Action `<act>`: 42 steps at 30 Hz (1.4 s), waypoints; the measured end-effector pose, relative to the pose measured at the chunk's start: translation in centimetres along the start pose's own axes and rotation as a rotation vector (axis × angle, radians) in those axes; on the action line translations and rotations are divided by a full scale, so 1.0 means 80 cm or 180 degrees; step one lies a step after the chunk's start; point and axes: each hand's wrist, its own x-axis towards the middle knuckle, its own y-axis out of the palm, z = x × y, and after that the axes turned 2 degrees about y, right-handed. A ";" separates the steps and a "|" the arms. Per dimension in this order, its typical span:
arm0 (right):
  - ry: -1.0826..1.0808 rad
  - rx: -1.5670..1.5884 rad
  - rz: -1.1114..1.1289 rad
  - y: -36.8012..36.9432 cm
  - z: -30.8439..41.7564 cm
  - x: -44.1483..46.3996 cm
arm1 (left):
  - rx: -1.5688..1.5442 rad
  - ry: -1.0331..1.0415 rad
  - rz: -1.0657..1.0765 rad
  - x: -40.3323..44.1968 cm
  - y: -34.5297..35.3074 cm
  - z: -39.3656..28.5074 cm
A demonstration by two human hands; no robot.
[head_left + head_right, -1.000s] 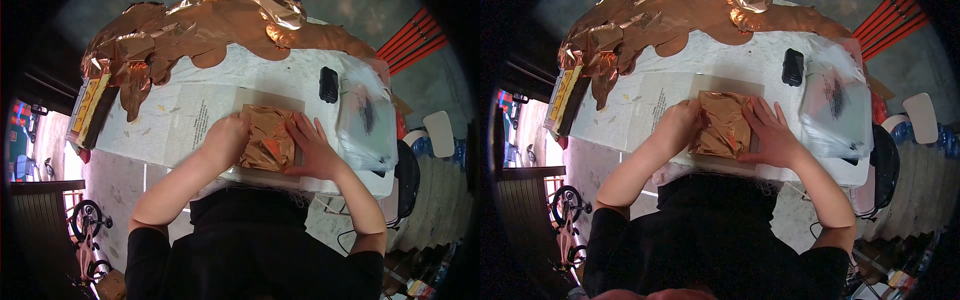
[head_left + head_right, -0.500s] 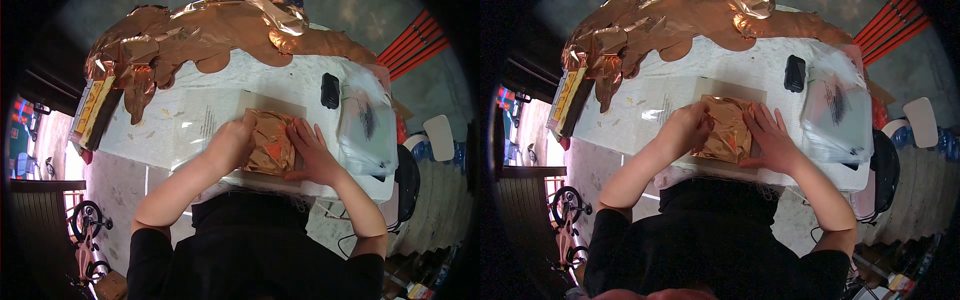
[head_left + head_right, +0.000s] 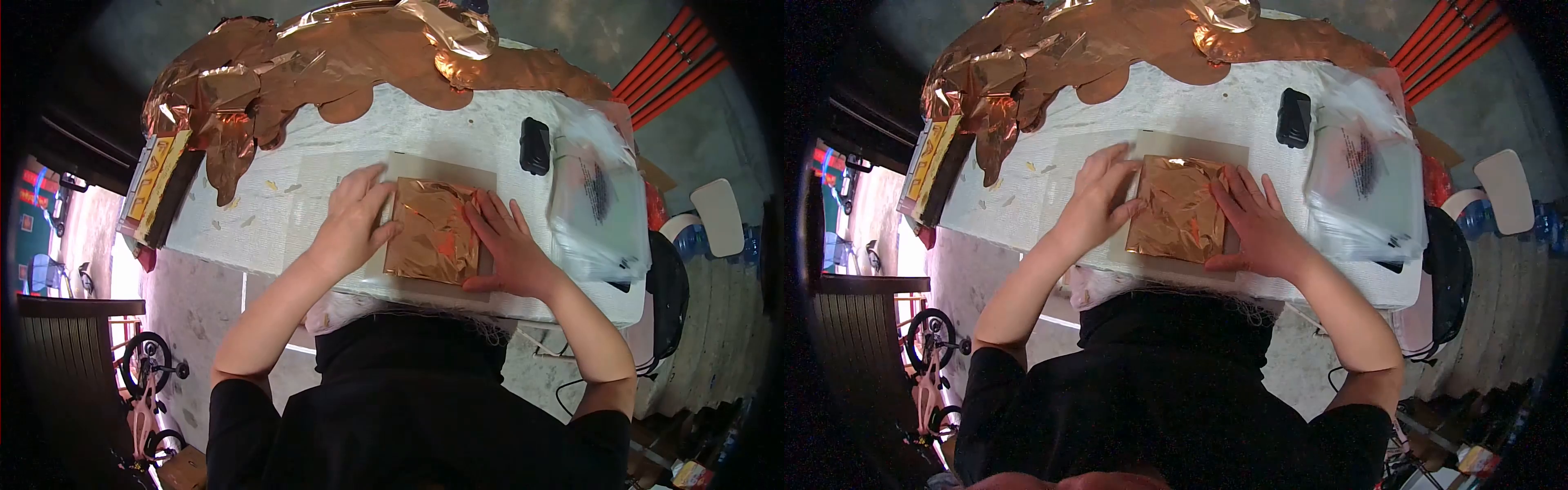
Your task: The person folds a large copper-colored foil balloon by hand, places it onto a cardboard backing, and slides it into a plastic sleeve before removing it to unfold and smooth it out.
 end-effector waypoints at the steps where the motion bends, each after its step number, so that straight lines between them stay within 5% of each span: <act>1: -0.0003 -0.0025 -0.0004 0.000 0.000 0.000 | 0.0527 0.0292 -0.0096 -0.001 0.001 0.004; 4: 0.0015 0.0036 0.0040 -0.001 -0.001 0.000 | 0.0764 0.0305 0.0652 -0.007 0.009 0.008; 10: 0.0132 0.0150 0.0116 -0.002 -0.002 -0.001 | 0.0876 0.0200 0.1057 -0.005 -0.001 0.000; 19: 0.0413 0.0080 0.0316 -0.013 0.001 -0.003 | 0.0795 0.0229 0.0985 -0.007 0.000 0.000; 42: -0.0095 0.0250 0.0083 0.005 0.017 0.028 | 0.0370 0.0402 0.1022 0.007 0.006 -0.011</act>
